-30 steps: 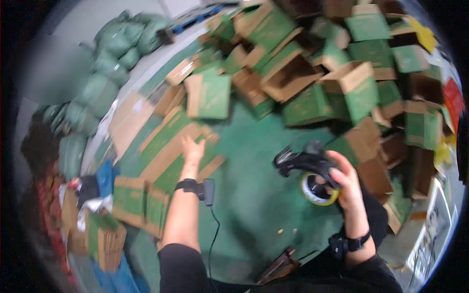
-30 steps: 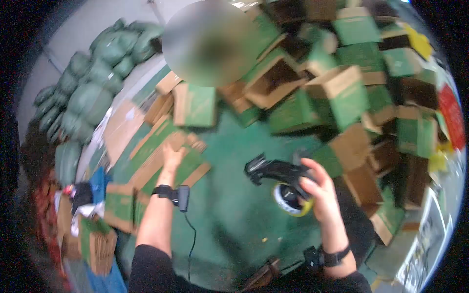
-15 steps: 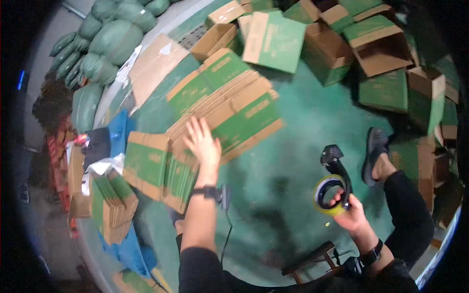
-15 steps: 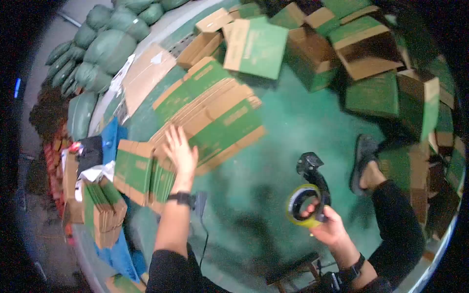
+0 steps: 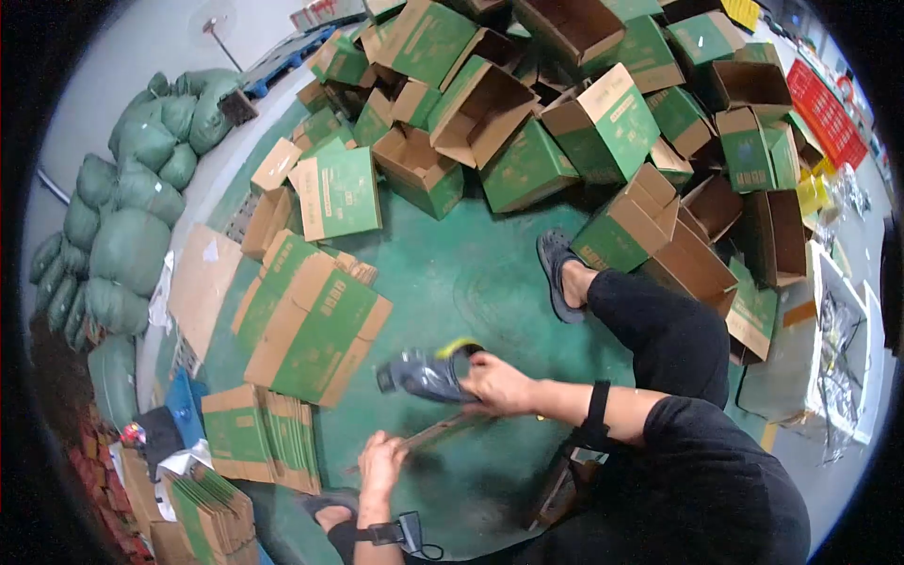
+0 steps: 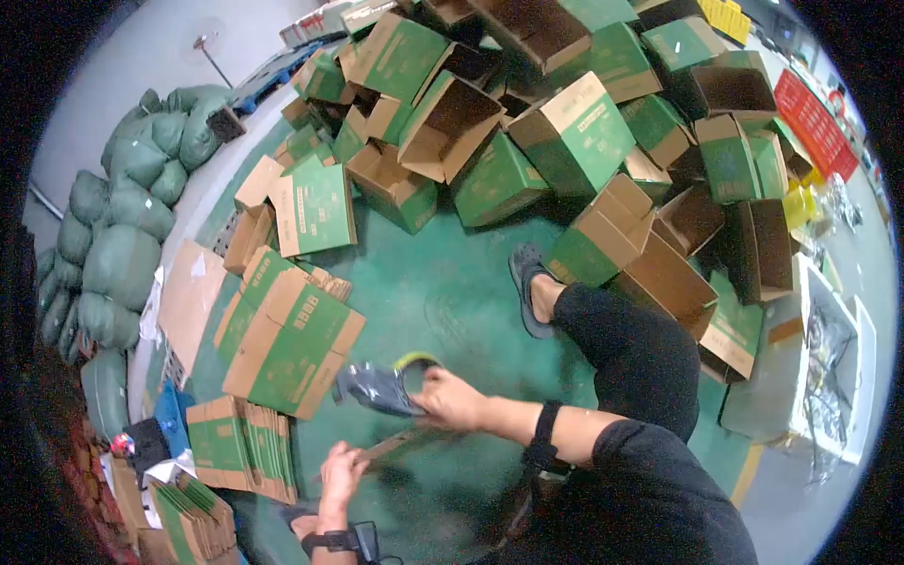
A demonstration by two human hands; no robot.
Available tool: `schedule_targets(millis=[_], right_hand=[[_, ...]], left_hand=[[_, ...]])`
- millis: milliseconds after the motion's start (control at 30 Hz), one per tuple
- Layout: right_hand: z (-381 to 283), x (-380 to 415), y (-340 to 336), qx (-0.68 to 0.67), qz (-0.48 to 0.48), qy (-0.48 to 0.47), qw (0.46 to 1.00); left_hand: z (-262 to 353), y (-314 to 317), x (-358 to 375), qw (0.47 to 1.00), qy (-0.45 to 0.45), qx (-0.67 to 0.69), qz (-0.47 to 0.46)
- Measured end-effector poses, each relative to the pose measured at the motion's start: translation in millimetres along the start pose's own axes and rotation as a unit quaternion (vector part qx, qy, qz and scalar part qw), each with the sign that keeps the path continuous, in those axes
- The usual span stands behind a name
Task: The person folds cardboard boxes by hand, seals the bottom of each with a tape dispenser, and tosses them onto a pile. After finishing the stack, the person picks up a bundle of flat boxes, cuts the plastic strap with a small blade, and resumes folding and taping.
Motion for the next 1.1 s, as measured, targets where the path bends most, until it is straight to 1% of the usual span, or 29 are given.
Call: schedule_targets(millis=[67,100,167,200,233,267,300,333,367,400,433,467,500,533,567,600,633,667,733,767,800,833,867,900,933,1000,1033,1067,1100], right_hand=[[-11,10,13,-0.021,-0.033,-0.005,0.999],[-9,12,18,-0.048,-0.067,0.014,0.997],[0,15,30,-0.111,-0.129,0.067,0.983],[5,13,29,-0.111,-0.125,0.079,0.983],[14,13,40,-0.162,-0.199,0.167,0.952],[17,18,53,-0.218,-0.273,0.246,0.904],[20,16,45,-0.272,-0.242,0.253,0.896],[22,12,36,-0.339,-0.208,0.229,0.888],[27,6,34,-0.352,-0.229,0.241,0.875],[48,-3,59,-0.362,-0.199,0.227,0.882],[49,-10,47,-0.348,-0.211,0.223,0.886],[51,-19,40,-0.228,-0.217,0.246,0.917],[50,-24,34,-0.206,-0.189,0.231,0.932],[51,-32,31,-0.107,-0.198,0.215,0.950],[41,-36,24,-0.016,-0.238,0.190,0.952],[31,-35,22,0.019,-0.211,0.100,0.972],[28,-33,38,0.065,-0.268,0.086,0.957],[21,-31,46,0.091,-0.286,0.034,0.953],[14,-31,40,0.068,-0.263,0.048,0.961],[11,-40,30,0.073,-0.261,0.042,0.962],[5,-48,14,0.024,-0.143,0.081,0.986],[-1,-50,10,-0.037,-0.032,0.122,0.991],[-2,-58,18,-0.059,0.035,0.081,0.994],[-8,-65,20,-0.036,0.065,0.062,0.995],[-11,-75,14,-0.008,0.103,0.044,0.994],[-20,-88,11,-0.030,0.169,0.016,0.985],[-29,-88,14,-0.034,0.252,-0.009,0.967],[-38,-93,18,-0.047,0.239,-0.031,0.969],[-46,-97,28,-0.024,0.225,-0.075,0.971]], left_hand=[[2,0,1,0.999,-0.029,0.025,0.003],[4,1,8,0.999,-0.030,0.028,-0.004],[2,-5,22,0.994,-0.061,0.080,0.033],[-5,2,25,0.995,-0.049,0.080,0.028],[-28,4,44,0.979,-0.127,0.043,0.152],[-45,7,67,0.940,-0.207,0.003,0.270],[-64,21,77,0.906,-0.319,0.106,0.258],[-69,33,76,0.907,-0.323,0.103,0.252],[-70,45,72,0.868,-0.271,0.295,0.295],[-68,53,71,0.790,-0.211,0.473,0.328],[-61,49,72,0.795,-0.211,0.466,0.328],[-56,47,74,0.790,-0.208,0.475,0.328],[-54,48,76,0.793,-0.207,0.482,0.310],[-52,51,82,0.795,-0.211,0.487,0.294],[-50,54,89,0.798,-0.226,0.478,0.289],[-46,58,94,0.802,-0.239,0.467,0.285],[-37,59,99,0.802,-0.234,0.470,0.284],[-27,60,105,0.804,-0.223,0.473,0.283],[-15,64,117,0.802,-0.222,0.492,0.255],[5,45,113,0.809,-0.203,0.477,0.278],[9,29,106,0.806,-0.213,0.477,0.280],[14,12,90,0.816,-0.185,0.491,0.243],[14,2,77,0.824,-0.159,0.503,0.206],[-11,3,58,0.884,-0.239,0.385,0.113],[-42,9,40,0.918,-0.303,0.256,0.019],[-74,22,17,0.926,-0.322,0.198,0.001],[-84,31,8,0.929,-0.339,0.146,-0.020],[-75,35,-1,0.928,-0.341,0.148,-0.024],[-59,47,-8,0.919,-0.370,0.050,-0.128]])
Point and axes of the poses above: each hand's wrist, its own x-axis away from the middle knuckle, its own y-axis out of the palm, z = x × y, the point moved 5 cm from there along -x, towards the middle knuckle, and after that the axes turned 14 degrees about -z, right-handed, at the moved point
